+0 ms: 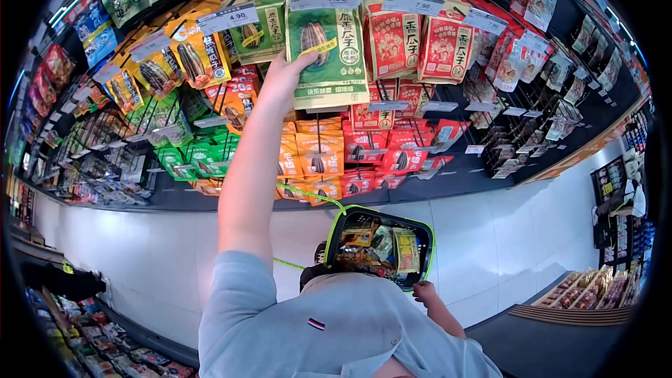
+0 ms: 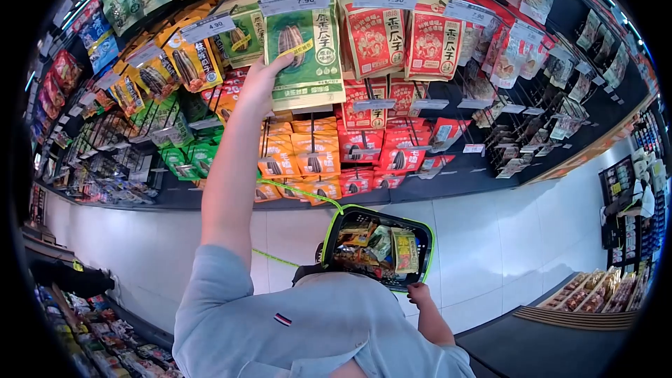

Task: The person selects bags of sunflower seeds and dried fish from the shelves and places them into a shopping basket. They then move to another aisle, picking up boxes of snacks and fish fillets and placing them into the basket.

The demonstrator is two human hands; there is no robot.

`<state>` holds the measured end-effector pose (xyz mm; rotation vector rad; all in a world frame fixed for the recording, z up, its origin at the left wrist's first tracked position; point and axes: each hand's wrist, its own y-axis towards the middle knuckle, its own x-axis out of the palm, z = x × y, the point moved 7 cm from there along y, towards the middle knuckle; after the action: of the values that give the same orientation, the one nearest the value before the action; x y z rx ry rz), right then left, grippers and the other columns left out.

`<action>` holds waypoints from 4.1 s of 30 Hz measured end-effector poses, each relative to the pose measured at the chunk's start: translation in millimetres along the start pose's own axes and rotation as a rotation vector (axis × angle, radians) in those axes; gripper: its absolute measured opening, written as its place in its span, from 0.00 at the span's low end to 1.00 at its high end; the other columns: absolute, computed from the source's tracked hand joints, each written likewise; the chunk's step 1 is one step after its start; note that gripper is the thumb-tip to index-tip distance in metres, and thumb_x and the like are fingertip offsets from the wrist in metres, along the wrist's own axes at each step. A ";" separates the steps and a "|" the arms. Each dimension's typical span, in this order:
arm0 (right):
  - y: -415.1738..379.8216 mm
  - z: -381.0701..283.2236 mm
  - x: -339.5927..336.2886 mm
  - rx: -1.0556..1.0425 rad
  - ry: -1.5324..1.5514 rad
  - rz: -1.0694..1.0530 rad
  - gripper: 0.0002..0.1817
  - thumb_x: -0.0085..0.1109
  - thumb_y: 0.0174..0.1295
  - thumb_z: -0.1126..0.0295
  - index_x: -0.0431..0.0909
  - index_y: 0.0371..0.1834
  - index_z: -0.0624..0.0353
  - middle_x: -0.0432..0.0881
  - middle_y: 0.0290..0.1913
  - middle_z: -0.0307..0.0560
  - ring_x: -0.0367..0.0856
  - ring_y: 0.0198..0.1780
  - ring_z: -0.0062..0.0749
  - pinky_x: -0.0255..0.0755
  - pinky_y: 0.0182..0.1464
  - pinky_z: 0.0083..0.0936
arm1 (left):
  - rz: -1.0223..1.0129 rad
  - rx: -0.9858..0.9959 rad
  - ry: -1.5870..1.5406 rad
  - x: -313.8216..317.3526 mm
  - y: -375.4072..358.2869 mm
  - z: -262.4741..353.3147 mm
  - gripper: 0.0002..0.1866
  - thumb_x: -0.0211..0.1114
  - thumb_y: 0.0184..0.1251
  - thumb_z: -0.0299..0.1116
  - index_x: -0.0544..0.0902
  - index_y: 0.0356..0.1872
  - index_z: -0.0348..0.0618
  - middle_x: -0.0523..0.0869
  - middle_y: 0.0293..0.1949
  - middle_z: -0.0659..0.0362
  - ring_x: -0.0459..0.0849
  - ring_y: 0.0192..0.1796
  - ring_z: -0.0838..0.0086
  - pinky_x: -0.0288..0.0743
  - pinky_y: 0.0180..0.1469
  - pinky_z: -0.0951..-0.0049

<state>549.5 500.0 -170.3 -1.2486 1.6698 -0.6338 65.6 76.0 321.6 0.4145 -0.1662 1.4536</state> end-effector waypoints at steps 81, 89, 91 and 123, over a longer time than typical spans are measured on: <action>66.7 -16.7 48.2 -0.262 -0.638 0.037 0.17 0.56 0.51 0.67 0.78 0.43 0.65 0.75 0.54 0.67 0.78 0.53 0.55 0.75 0.54 0.41 | -0.185 -1.219 1.194 -177.9 -516.0 -282.8 0.24 0.63 0.62 0.40 0.76 0.54 0.32 0.87 0.38 0.49 0.85 0.39 0.68 0.77 0.44 0.70; 70.7 58.9 37.3 -0.317 -0.531 0.172 0.17 0.61 0.50 0.63 0.80 0.41 0.60 0.84 0.37 0.57 0.84 0.41 0.50 0.77 0.44 0.41 | -0.089 -0.903 1.003 -231.4 -360.6 -333.3 0.24 0.67 0.57 0.44 0.80 0.49 0.34 0.87 0.36 0.51 0.86 0.36 0.68 0.78 0.40 0.68; 95.9 82.9 25.1 -0.267 -0.314 0.190 0.14 0.62 0.54 0.61 0.80 0.35 0.61 0.79 0.21 0.46 0.76 0.16 0.35 0.72 0.21 0.31 | -0.138 -0.737 1.077 -210.6 -266.2 -310.7 0.20 0.65 0.60 0.42 0.80 0.46 0.36 0.86 0.33 0.55 0.84 0.33 0.68 0.76 0.38 0.69; 45.2 9.2 -2.6 -0.145 -0.137 0.185 0.13 0.63 0.55 0.67 0.78 0.40 0.63 0.78 0.26 0.44 0.77 0.24 0.28 0.72 0.22 0.26 | 0.266 0.066 -0.036 -103.3 56.1 13.6 0.19 0.69 0.58 0.35 0.79 0.47 0.36 0.84 0.44 0.54 0.85 0.43 0.68 0.80 0.47 0.69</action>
<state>537.4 519.3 -210.5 -1.1926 1.7159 -0.3131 -0.2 -21.3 307.0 0.4860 -0.2091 1.7166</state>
